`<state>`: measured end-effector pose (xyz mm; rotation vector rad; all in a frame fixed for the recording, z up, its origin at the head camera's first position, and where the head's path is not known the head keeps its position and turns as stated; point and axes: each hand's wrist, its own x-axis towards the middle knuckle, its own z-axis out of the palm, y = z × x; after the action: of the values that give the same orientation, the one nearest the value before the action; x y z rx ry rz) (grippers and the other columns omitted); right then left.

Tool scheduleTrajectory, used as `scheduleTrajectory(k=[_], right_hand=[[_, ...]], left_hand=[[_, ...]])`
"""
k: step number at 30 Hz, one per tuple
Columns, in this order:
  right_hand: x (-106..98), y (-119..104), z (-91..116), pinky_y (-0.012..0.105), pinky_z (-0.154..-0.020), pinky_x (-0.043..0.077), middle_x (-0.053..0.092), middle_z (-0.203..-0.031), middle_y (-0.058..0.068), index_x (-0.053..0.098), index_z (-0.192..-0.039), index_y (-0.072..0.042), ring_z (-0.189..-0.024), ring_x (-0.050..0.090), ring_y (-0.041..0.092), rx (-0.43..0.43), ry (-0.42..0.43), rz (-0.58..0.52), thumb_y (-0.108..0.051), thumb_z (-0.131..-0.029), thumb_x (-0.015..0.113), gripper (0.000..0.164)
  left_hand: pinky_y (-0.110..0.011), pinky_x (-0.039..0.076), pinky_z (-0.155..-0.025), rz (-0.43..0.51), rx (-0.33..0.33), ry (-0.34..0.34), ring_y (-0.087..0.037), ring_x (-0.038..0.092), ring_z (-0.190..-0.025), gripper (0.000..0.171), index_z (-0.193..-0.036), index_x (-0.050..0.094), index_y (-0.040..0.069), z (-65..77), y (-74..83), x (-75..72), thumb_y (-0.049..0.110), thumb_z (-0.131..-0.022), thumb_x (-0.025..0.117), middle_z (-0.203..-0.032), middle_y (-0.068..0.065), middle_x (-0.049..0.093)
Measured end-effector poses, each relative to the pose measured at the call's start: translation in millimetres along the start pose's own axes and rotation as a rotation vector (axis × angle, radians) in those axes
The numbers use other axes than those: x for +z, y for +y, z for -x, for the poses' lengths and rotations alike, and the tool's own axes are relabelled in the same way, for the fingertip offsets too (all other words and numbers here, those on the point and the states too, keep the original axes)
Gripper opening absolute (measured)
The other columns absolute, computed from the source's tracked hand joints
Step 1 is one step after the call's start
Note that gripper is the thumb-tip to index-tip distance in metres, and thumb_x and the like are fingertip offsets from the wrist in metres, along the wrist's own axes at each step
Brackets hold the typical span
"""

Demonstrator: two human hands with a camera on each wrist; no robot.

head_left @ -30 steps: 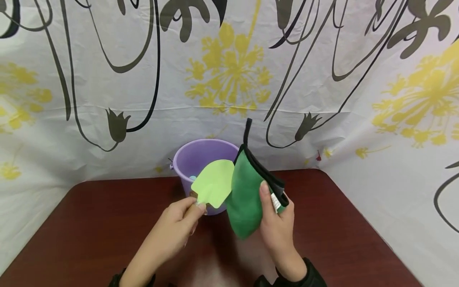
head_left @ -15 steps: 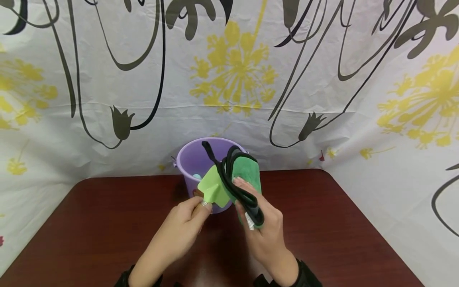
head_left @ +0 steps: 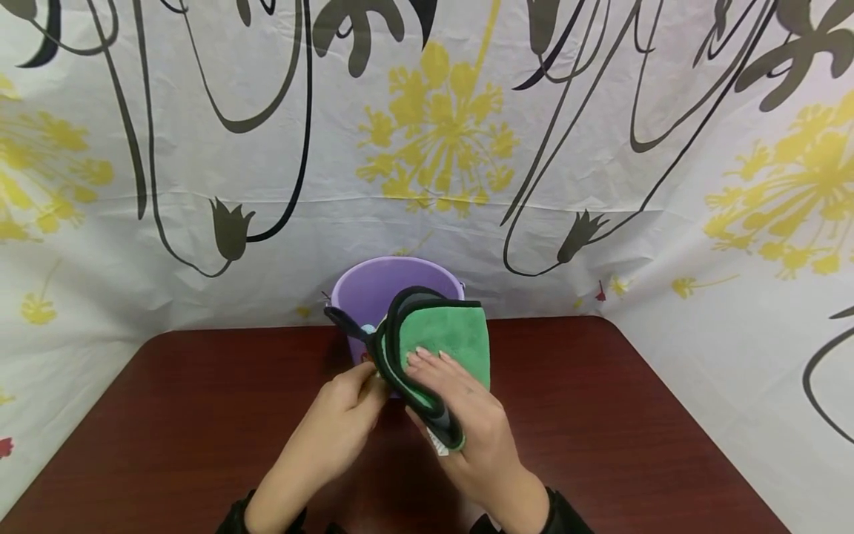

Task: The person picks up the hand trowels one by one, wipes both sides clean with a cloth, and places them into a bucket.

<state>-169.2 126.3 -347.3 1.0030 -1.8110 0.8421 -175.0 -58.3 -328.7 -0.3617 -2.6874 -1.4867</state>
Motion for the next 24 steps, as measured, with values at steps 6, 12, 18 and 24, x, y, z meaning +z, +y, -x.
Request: scheduleTrajectory(k=[6,12,18,24], right_hand=[[6.3,-1.7,0.9,0.038,-0.112,0.046,0.073,-0.121,0.016,0.067,-0.124,0.0,-0.116,0.07,0.031,-0.108,-0.038,0.03,-0.019,-0.101,0.062,0.03],[7.4,-2.9,3.9,0.039,-0.112,0.046,0.072,-0.123,0.013,0.065,-0.127,-0.002,-0.117,0.069,0.029,-0.067,-0.065,0.084,-0.023,-0.101,0.061,0.034],[10.1,-1.1,7.6,0.042,-0.115,0.042,0.072,-0.124,0.01,0.065,-0.129,-0.003,-0.118,0.069,0.027,-0.078,-0.071,0.226,-0.029,-0.102,0.057,0.039],[9.6,3.2,14.0,0.041,-0.117,0.04,0.069,-0.131,0.01,0.063,-0.132,-0.004,-0.123,0.067,0.026,-0.023,-0.103,0.302,-0.022,-0.099,0.053,0.04]], left_hand=[[-0.033,0.048,-0.078,0.003,-0.042,0.011,-0.012,0.056,-0.083,0.015,-0.1,0.067,0.014,1.5,-2.5,0.6,0.019,-0.101,0.053,-0.079,0.002,0.058],[-0.038,0.053,-0.088,-0.04,-0.013,0.049,-0.009,0.065,-0.098,0.014,-0.106,0.069,0.017,2.8,-2.7,5.9,0.02,-0.099,0.057,-0.095,0.004,0.071],[-0.035,0.052,-0.08,-0.071,0.022,0.055,-0.007,0.064,-0.091,0.008,-0.097,0.068,0.022,3.1,-3.6,9.8,0.021,-0.099,0.06,-0.088,0.006,0.069],[-0.031,0.047,-0.068,-0.08,0.026,0.032,-0.009,0.056,-0.076,0.011,-0.096,0.066,0.019,2.0,-2.5,10.9,0.021,-0.101,0.056,-0.076,0.006,0.061]])
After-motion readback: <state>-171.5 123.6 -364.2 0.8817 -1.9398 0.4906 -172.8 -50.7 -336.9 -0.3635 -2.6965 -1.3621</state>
